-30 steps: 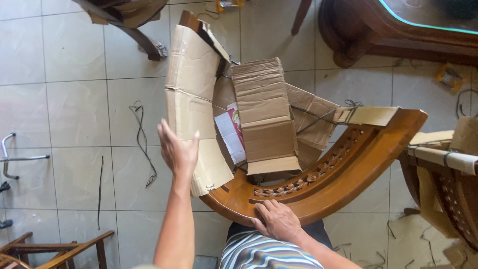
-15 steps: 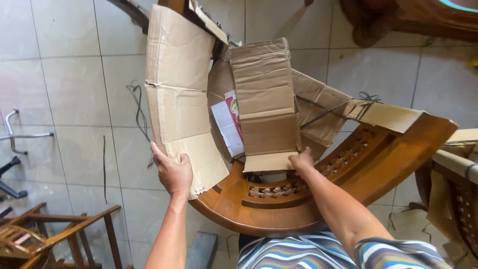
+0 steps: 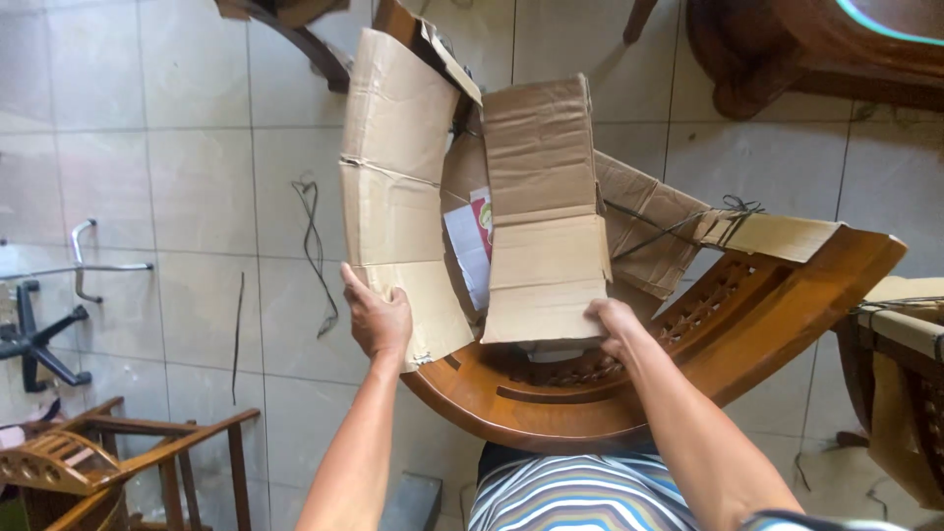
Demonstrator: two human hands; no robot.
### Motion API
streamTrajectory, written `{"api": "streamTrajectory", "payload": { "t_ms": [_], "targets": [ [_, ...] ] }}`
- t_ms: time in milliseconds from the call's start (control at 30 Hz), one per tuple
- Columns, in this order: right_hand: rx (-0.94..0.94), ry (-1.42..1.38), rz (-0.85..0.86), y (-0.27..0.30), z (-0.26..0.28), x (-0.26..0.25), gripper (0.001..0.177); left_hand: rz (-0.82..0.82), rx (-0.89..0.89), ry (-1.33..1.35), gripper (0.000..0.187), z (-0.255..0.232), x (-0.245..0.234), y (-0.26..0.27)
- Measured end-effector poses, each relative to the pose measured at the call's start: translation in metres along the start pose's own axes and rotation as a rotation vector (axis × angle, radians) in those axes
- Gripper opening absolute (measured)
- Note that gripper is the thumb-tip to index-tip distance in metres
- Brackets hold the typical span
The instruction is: Wrapping wooden furniture components with protective cardboard and securing them with plastic straps
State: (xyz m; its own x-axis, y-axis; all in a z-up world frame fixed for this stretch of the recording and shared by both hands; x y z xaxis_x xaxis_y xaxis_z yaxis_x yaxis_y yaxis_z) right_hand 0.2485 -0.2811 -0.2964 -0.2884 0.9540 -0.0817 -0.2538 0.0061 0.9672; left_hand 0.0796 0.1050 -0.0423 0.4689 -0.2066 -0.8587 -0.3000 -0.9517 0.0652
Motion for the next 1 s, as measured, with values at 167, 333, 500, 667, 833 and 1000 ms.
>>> {"api": "streamTrajectory", "payload": {
  "t_ms": [167,333,500,667,833,1000],
  "targets": [
    [-0.379,-0.039,0.136,0.205,0.085,0.021,0.047,0.061,-0.055,0.062,0.093,0.006,-0.002,-0.005],
    [-0.519,-0.147,0.244,0.321,0.087,0.031,0.052,0.137,-0.065,0.132,0.093,-0.01,-0.021,0.008],
    [-0.496,-0.213,0.181,0.321,0.026,0.017,0.065,0.37,0.486,0.332,0.083,-0.041,-0.035,0.101],
    [-0.385,-0.146,0.269,0.377,0.004,0.035,0.073,0.655,1.176,0.342,0.08,-0.094,-0.085,0.216],
    [-0.464,-0.156,0.288,0.381,-0.002,0.042,0.065,0.566,1.168,0.232,0.063,-0.093,-0.062,0.22],
    [-0.597,-0.268,0.482,0.405,0.011,0.05,0.079,0.457,1.17,0.353,0.043,-0.122,-0.098,0.206]
  ]
}}
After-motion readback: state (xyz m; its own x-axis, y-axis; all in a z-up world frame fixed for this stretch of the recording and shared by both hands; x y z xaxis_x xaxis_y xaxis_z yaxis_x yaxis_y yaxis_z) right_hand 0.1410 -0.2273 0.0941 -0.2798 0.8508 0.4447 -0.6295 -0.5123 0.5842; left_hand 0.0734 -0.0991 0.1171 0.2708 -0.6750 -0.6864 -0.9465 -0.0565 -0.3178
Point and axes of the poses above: each hand's wrist, its own y-axis away from the middle knuckle, its own x-axis out of the palm, z = x × y, the point moved 5 cm from there along -y, towards the middle knuckle, and after that the axes turned 9 degrees about y, right-handed, at the moved point
